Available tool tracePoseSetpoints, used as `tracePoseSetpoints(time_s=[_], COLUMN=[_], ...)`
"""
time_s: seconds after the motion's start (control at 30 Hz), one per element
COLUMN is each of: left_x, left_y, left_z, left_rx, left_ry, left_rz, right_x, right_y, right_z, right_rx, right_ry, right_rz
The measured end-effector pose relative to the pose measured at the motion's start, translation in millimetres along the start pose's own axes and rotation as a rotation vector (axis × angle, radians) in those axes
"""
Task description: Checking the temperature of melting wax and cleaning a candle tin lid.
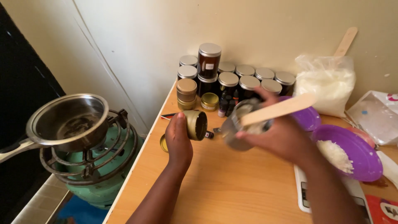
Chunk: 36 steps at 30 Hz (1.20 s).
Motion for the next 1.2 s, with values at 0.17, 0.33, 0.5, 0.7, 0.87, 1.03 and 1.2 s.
tracePoseSetpoints(time_s=[0.17,0.33,0.5,0.7,0.87,1.03,1.2], left_x=[-3.1,-3.3,3.9,7.1,7.6,4.8,5.9], left_y=[5.0,2.7,-10.2,-14.9,-14.8,-9.8,-10.3], left_z=[3.0,-1.2,-7.8,-14.1,-12.8,-10.2,-10.5], left_rx=[0.035,0.023,0.037,-0.010,0.016,0.006,0.004], left_ry=[-0.029,-0.011,0.043,0.056,0.077,0.060,0.065], left_rz=[0.067,0.104,0.178,0.250,0.237,0.229,0.222], right_x=[-75.5,-140.0,-205.9,-258.5,-288.2,-253.0,-216.7], right_y=[23.4,-33.4,-126.1,-244.8,-383.7,-316.3,-283.2], right_z=[-6.4,1.6,-0.5,-8.3,-5.7,-18.1,-17.2], right_rx=[0.299,0.257,0.260,0.168,0.327,0.555,0.677], right_ry=[-0.222,-0.257,-0.369,-0.515,-0.597,-0.424,-0.348], right_rz=[-0.085,-0.363,-0.493,-0.539,-0.391,-0.466,-0.289])
Point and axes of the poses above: each hand's wrist, its own z-axis towards the middle knuckle, its own x-axis out of the palm, y = z × x, the point moved 5 cm from there along z, towards the middle knuckle, and after that the axes turned 14 degrees about -x, right-handed, at the moved point
